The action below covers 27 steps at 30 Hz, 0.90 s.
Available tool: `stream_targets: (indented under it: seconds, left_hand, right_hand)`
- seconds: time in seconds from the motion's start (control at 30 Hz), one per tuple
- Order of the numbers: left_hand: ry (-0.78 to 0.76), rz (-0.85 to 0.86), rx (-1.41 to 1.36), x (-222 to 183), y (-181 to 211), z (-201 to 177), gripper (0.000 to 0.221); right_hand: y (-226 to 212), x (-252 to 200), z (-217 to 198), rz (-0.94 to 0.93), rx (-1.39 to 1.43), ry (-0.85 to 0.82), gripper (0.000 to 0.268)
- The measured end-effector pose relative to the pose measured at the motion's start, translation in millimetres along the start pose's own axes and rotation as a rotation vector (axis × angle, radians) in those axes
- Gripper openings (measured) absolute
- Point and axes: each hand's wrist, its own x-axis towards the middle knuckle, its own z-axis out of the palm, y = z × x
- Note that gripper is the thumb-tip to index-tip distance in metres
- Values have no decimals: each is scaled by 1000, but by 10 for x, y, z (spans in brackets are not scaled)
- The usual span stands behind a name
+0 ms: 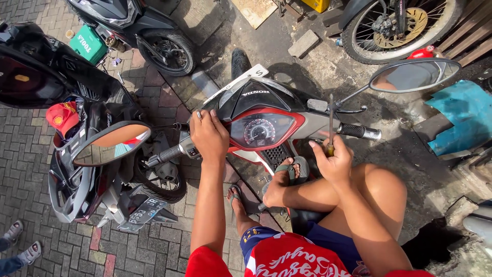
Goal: The person is using a screwdriver to remove screws from the speedometer housing of a motorcycle and then prying the cover off.
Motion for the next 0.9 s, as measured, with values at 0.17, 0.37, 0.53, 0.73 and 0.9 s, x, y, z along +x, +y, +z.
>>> stream_targets:
  seconds: [0.17,0.37,0.53,0.73,0.9]
  left_hand:
    - [57,-62,-71,-19,-24,128,27]
    - [77,-142,-306,42,-148,234,28]
    - [71,-138,-322,74,-107,265,28]
    - [52,-150,-372,94,-50,220,27]
    - [44,-141,-387,119,-44,219,27]
  right_hand:
    - [-645,864,216,-170,-33,-101,52]
    - [-457,980,389,-208,-4,-146,29]
    - [-530,904,330,-141,57,-124,29]
    - [-538,943,266,-146,86,-164,28]
    - [-424,943,341,-170,68,-130,26]
